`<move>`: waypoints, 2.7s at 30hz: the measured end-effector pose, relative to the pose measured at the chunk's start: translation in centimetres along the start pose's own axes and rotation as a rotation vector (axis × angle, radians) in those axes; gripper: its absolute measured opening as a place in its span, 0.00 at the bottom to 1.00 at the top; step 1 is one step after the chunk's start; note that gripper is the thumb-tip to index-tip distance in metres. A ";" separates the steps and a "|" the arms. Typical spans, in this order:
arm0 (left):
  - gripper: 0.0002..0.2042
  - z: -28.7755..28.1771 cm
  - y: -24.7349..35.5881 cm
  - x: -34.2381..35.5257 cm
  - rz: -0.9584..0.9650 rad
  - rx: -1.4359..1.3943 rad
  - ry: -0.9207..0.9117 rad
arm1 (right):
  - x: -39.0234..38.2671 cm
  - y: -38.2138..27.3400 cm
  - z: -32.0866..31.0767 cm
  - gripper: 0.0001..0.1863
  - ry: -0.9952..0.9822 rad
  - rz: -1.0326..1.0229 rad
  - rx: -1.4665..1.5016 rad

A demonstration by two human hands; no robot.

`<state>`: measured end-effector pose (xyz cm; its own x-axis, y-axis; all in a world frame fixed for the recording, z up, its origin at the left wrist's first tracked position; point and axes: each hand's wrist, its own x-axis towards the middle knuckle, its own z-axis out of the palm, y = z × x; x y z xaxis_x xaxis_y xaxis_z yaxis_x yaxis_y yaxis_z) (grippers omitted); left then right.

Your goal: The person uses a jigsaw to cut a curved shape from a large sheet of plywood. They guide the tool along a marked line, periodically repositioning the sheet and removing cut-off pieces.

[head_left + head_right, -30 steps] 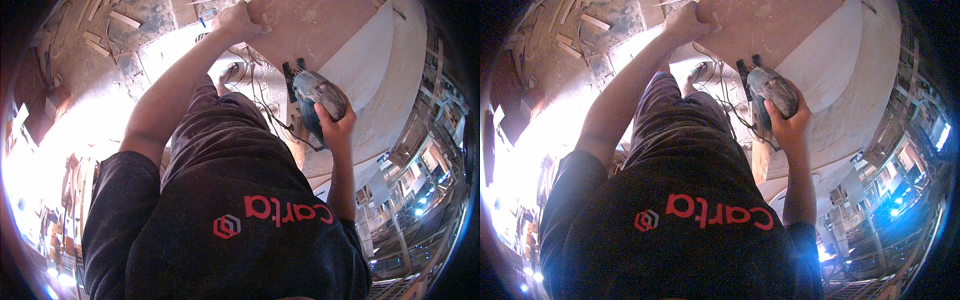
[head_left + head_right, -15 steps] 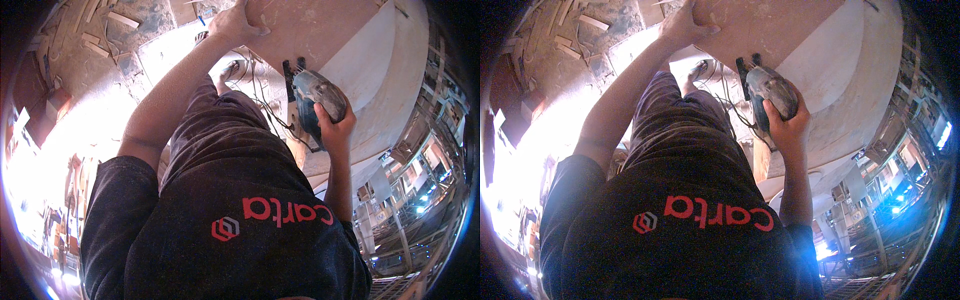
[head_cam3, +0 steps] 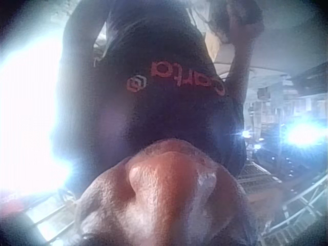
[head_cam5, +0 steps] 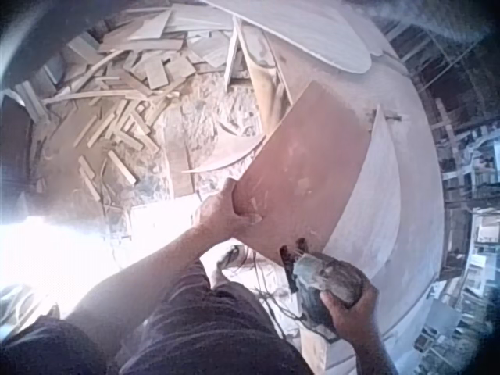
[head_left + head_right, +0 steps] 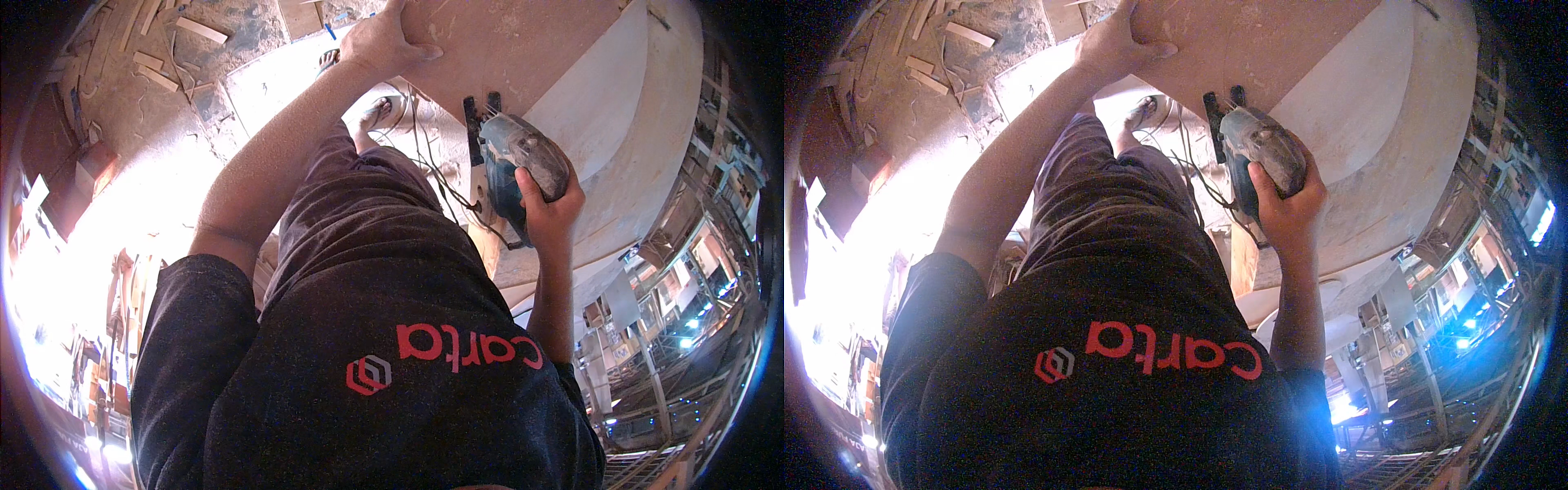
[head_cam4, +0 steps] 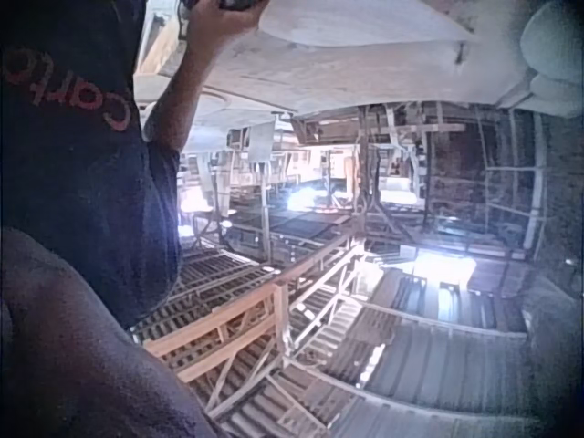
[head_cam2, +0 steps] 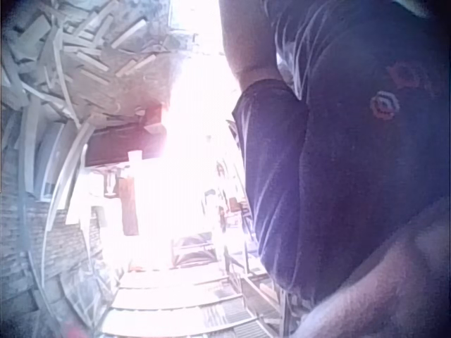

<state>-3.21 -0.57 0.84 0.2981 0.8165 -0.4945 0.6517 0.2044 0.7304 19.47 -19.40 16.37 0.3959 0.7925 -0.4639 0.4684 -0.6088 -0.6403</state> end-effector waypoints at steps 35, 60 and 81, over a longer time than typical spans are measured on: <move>0.37 -0.7 0.7 -0.3 0.035 -0.024 -0.023 | 1.3 -0.4 -0.3 0.28 -0.005 -0.018 0.038; 0.32 1.9 -0.5 8.0 0.085 -0.410 -0.283 | 1.5 -0.5 0.0 0.28 -0.026 0.000 0.046; 0.32 3.3 2.6 2.1 -0.172 -0.090 0.028 | 1.2 0.4 -1.8 0.31 -0.071 -0.097 -0.049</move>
<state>1.43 -0.13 0.10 0.1671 0.7801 -0.6030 0.6264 0.3883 0.6759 21.57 -18.80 16.65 0.2910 0.8473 -0.4444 0.5404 -0.5289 -0.6545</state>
